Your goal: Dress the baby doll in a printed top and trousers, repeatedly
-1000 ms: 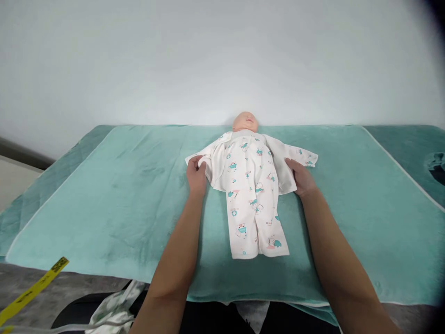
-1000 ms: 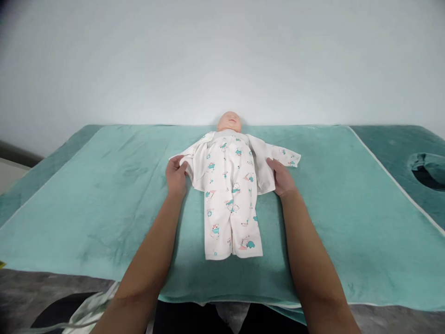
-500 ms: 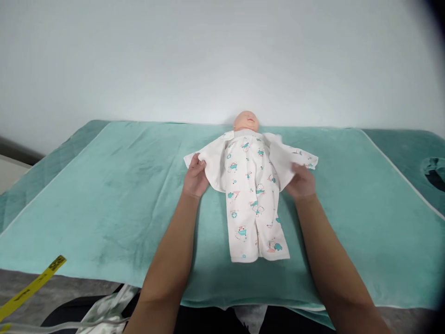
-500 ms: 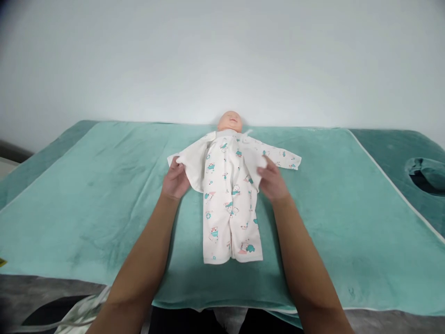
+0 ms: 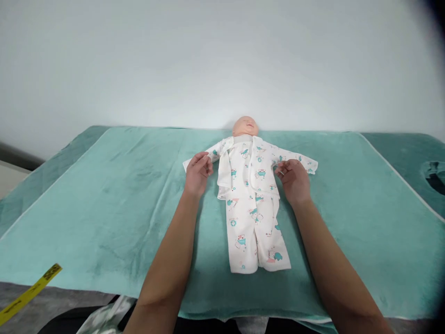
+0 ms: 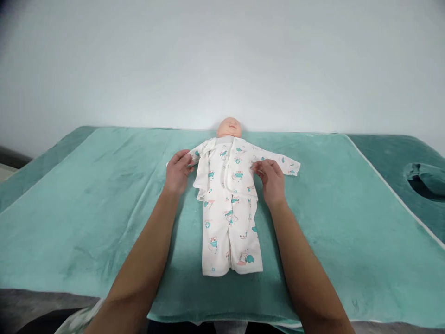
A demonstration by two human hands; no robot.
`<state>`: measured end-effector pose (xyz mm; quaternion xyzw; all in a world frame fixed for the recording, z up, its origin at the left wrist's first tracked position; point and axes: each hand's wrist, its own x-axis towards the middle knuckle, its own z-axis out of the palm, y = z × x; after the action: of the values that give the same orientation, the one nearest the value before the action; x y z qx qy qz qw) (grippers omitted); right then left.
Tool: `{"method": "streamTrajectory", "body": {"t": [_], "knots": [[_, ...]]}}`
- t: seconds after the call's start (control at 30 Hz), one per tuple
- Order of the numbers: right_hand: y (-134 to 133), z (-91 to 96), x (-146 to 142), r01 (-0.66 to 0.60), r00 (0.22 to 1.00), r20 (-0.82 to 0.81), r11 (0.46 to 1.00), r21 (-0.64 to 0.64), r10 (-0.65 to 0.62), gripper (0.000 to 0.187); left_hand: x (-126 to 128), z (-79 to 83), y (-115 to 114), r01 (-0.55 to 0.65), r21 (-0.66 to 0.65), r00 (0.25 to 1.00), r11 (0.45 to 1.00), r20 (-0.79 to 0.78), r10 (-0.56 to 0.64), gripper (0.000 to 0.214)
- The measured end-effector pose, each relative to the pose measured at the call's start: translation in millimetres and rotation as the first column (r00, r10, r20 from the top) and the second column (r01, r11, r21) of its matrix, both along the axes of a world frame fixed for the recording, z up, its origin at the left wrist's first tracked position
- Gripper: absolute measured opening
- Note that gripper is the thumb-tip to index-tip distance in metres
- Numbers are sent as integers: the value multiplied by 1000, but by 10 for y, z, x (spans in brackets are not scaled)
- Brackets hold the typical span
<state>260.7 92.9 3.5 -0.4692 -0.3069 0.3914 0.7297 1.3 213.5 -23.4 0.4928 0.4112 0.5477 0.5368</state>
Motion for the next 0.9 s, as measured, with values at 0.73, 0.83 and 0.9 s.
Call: {"method": "streamTrajectory", "body": {"t": [0.73, 0.83, 0.9], "knots": [[1138, 214, -238, 323, 453, 889, 918, -228, 62, 13, 536, 488, 522, 269, 278, 605, 922, -794, 63, 13], [1143, 217, -252, 282, 612, 791, 941, -186, -27, 17, 590, 462, 553, 243, 351, 636, 904, -762, 125, 8], [1135, 228, -262, 293, 697, 706, 948, -122, -125, 18, 622, 481, 534, 198, 379, 689, 904, -710, 147, 11]]}}
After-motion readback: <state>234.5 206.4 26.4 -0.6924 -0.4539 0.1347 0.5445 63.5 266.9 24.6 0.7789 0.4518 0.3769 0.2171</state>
